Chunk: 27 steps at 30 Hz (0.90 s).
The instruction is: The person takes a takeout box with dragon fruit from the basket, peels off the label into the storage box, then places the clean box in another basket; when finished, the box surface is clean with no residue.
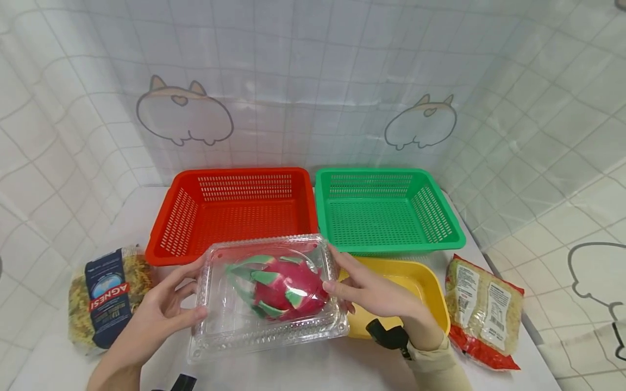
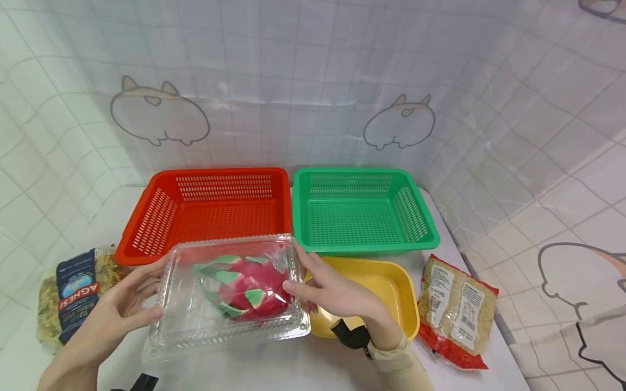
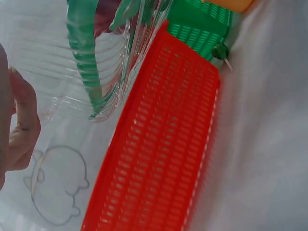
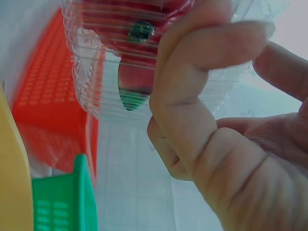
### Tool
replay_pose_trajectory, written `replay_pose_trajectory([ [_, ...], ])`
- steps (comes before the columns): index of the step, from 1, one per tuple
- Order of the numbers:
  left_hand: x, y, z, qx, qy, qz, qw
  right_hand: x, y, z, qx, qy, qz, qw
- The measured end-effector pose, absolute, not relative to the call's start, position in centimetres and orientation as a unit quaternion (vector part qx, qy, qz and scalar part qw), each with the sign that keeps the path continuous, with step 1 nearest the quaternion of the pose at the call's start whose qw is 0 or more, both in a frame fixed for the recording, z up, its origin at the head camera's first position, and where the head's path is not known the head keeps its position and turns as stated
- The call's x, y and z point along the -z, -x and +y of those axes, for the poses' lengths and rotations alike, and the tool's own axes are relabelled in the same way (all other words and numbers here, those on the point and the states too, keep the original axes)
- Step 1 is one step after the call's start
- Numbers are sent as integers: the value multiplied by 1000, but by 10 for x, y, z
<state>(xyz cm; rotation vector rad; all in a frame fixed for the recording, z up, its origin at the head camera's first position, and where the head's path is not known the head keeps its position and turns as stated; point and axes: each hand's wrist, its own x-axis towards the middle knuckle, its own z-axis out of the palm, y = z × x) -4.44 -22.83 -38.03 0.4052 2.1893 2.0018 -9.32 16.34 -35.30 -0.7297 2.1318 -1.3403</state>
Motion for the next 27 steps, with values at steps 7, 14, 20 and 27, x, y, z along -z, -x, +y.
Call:
replay_pose_trajectory([
  [7,365,62,-206,-614,-120,779,45,347,99,178,504,239,800,220],
  [14,361,83,-185,-601,-129,788,22,344,104,189,513,198,813,191],
  [20,365,101,-169,-618,-149,771,25,346,111,199,525,182,815,165],
  [27,369,118,-149,-647,-139,749,37,347,118,208,528,142,825,145],
])
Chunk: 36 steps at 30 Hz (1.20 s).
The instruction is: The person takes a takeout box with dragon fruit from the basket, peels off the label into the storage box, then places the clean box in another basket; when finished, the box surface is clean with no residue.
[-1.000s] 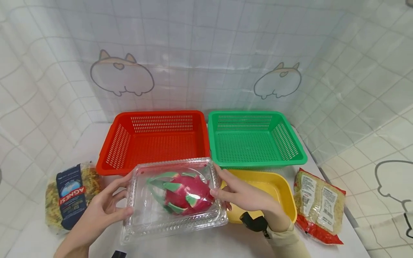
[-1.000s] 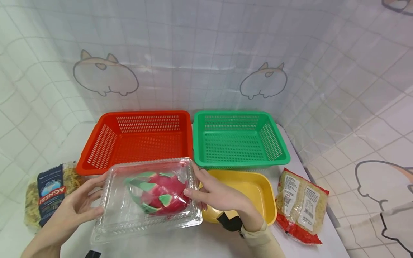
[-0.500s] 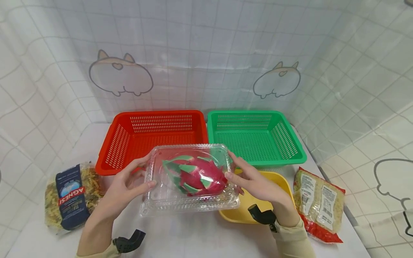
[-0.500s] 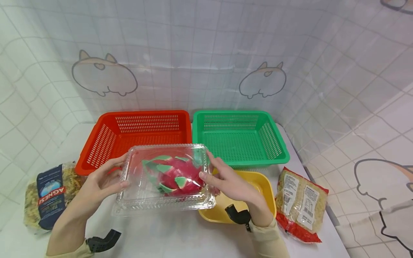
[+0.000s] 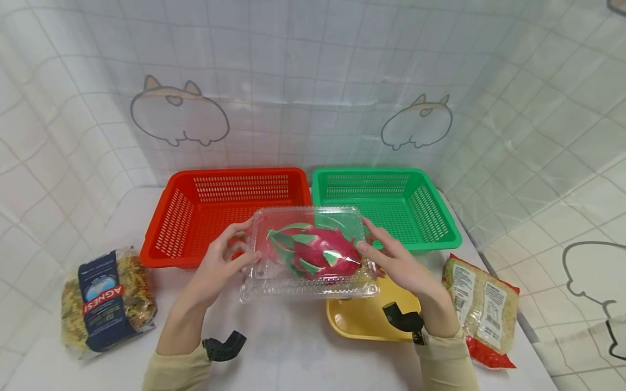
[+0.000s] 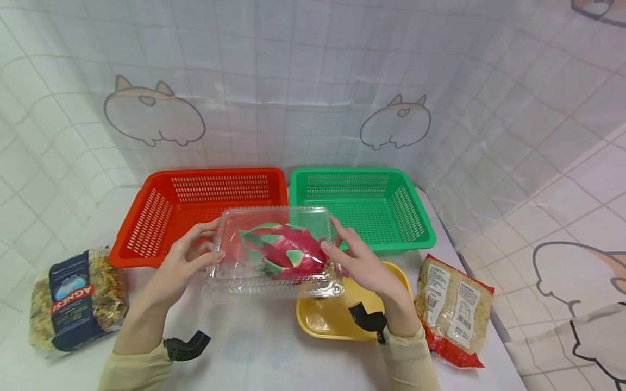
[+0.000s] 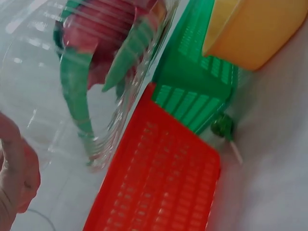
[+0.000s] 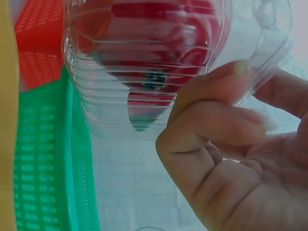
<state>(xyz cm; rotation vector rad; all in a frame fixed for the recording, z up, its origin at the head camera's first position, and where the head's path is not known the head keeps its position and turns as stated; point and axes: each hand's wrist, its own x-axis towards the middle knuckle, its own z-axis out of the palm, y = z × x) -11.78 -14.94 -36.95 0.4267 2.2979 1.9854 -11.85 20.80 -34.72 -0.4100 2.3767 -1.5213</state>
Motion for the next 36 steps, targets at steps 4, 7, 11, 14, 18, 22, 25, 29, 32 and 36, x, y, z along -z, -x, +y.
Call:
replay_pose_trajectory([
  [4,374,126,-139,-668,-133,731,31,349,123,214,529,128,827,140],
  [7,375,130,-132,-688,-120,715,31,349,126,218,529,124,829,134],
  [11,375,133,-122,-707,-97,700,34,349,128,222,529,121,831,124],
  [14,375,136,-115,-715,-85,693,37,349,129,226,537,119,826,124],
  [18,376,138,-108,-720,-75,688,39,349,130,232,553,111,816,125],
  [22,378,140,-100,-722,-70,688,37,349,130,237,549,100,821,119],
  [25,380,141,-94,-722,-70,687,33,349,130,241,541,91,829,114],
  [29,381,144,-87,-713,-77,696,24,352,132,247,546,81,827,108],
  [32,381,146,-83,-702,-81,708,12,353,134,250,560,75,818,108],
  [36,380,149,-80,-687,-86,722,4,353,136,254,575,68,808,108],
])
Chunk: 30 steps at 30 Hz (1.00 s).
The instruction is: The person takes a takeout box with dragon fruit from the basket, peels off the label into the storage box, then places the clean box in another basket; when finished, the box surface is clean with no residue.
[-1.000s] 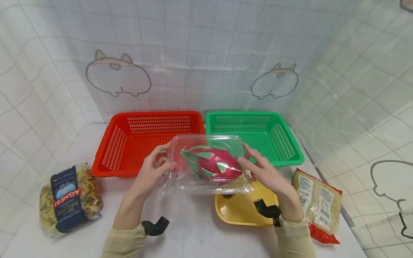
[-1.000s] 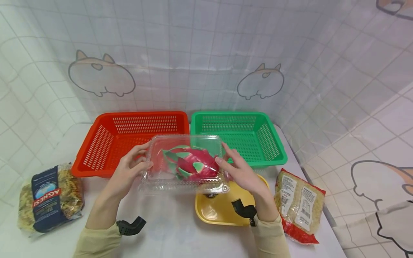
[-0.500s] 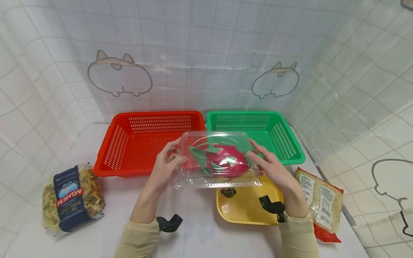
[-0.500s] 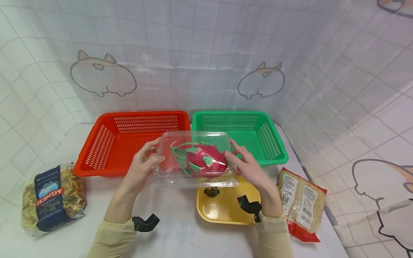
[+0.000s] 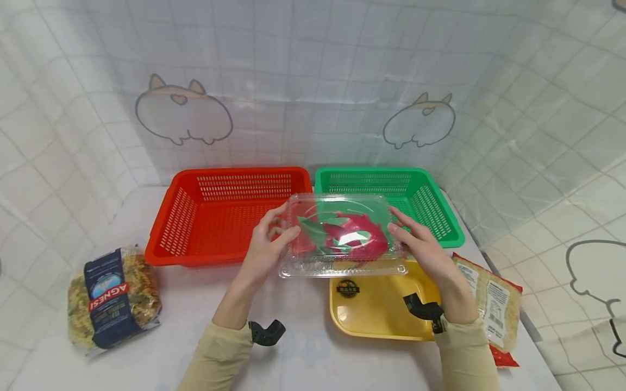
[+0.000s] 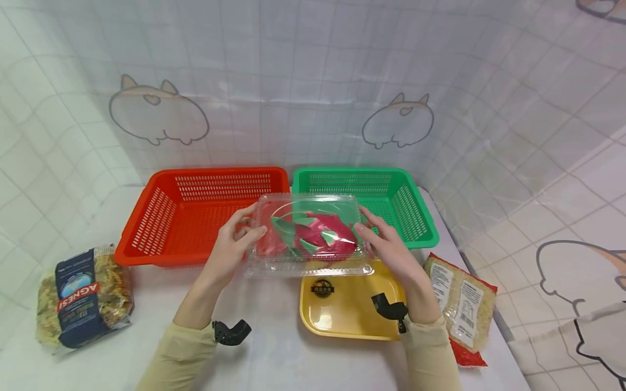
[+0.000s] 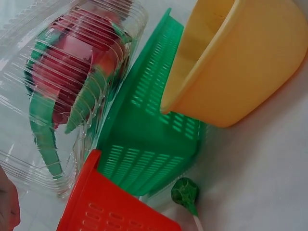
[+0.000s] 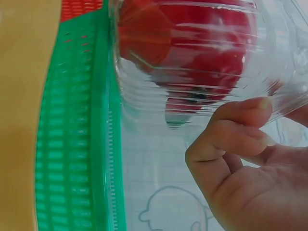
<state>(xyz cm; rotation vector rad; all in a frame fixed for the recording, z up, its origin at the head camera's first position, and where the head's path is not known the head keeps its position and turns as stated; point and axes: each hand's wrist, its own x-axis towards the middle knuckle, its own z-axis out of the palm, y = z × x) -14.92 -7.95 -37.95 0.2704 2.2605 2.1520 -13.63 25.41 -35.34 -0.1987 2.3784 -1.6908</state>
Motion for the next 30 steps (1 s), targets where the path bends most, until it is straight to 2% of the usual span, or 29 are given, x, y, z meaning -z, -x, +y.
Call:
replay_pose_trajectory([
  [13,376,160,-62,-672,-95,734,-1,346,138,263,587,55,801,105],
  [30,377,170,-34,-679,-60,732,-21,342,145,277,573,18,813,101],
])
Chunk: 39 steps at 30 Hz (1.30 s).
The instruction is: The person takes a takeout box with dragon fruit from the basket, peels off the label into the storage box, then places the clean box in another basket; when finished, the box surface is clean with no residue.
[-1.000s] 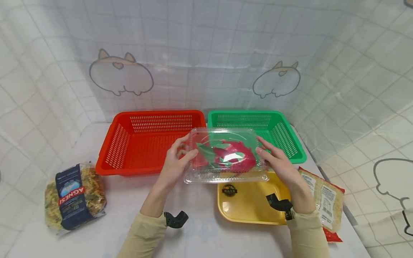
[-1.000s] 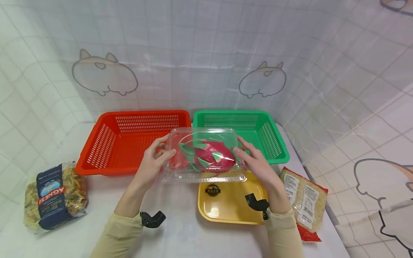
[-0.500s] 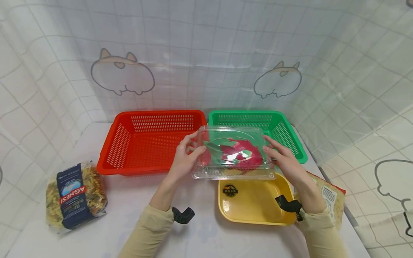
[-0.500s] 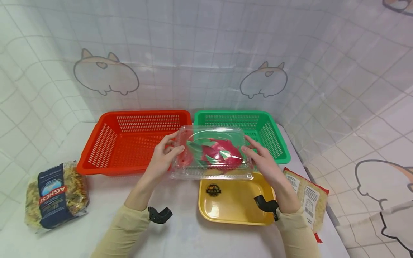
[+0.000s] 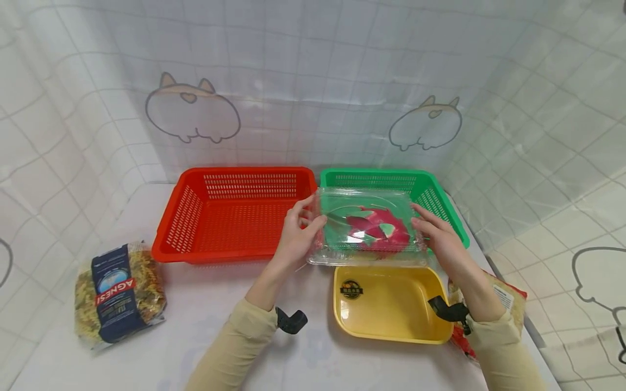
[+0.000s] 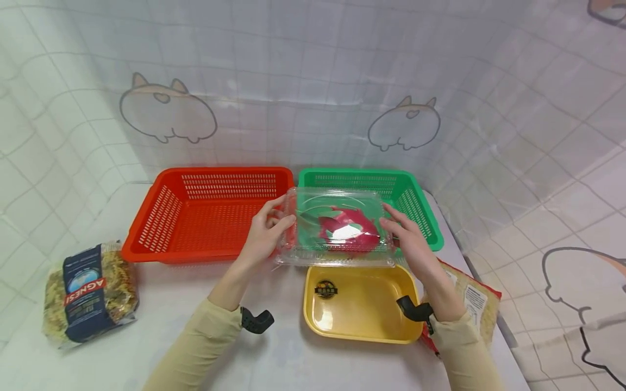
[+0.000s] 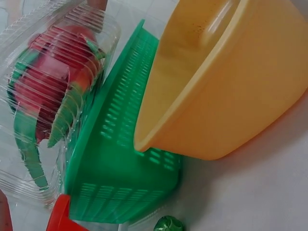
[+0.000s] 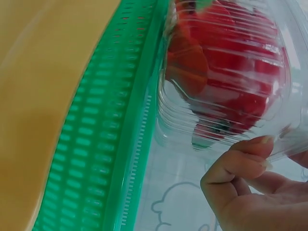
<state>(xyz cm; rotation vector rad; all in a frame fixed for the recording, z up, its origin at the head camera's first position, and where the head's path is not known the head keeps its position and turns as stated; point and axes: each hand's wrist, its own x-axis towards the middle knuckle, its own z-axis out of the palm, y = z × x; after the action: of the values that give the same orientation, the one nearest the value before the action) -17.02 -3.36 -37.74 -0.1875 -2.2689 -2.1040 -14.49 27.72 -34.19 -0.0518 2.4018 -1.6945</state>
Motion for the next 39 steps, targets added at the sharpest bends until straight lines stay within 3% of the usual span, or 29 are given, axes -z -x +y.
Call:
replay_pose_trajectory([
  [12,375,184,-10,690,37,-722,7,341,163,294,606,4,789,100],
  [39,357,255,13,597,15,-785,-166,322,212,324,526,-2,831,182],
])
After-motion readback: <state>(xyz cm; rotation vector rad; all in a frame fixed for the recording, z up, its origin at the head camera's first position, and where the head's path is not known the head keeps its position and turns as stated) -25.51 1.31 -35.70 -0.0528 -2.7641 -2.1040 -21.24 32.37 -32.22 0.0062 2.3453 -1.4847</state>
